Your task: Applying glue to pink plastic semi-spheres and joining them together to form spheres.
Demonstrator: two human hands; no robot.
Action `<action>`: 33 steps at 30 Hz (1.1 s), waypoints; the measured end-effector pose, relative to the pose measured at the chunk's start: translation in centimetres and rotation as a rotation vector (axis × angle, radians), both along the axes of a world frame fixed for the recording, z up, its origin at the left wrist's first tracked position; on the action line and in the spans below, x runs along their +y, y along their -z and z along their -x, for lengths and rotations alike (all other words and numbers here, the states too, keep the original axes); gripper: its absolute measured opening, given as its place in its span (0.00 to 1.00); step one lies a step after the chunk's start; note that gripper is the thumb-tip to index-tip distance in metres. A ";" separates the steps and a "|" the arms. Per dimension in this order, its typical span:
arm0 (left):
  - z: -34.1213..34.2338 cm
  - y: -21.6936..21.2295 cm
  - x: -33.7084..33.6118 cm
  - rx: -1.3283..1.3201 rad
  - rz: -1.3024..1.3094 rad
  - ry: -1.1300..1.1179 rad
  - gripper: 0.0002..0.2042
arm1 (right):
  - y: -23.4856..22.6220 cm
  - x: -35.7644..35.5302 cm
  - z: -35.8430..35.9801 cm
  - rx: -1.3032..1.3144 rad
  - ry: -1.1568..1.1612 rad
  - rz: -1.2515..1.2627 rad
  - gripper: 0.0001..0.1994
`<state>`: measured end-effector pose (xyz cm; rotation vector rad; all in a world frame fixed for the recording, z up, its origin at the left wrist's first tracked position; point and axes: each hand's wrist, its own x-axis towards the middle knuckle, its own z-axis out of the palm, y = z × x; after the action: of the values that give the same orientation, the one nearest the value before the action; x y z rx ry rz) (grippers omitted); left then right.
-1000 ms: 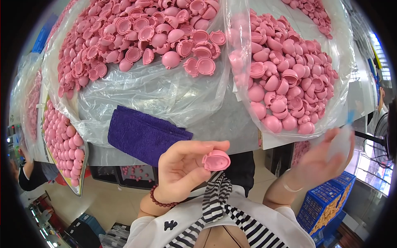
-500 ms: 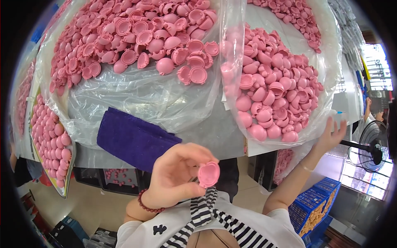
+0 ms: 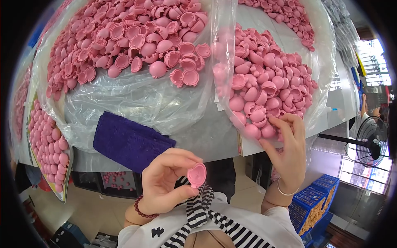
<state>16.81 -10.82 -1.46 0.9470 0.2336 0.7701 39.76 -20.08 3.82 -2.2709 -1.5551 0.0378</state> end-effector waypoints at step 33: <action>-1.1 -0.4 -0.1 0.174 -0.191 -0.030 0.20 | 3.4 1.5 6.1 0.434 -0.491 -0.440 0.16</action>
<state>17.91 -10.95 -1.09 1.1954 0.3307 0.7468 33.66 -18.60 0.46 -1.4002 -1.6379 0.2723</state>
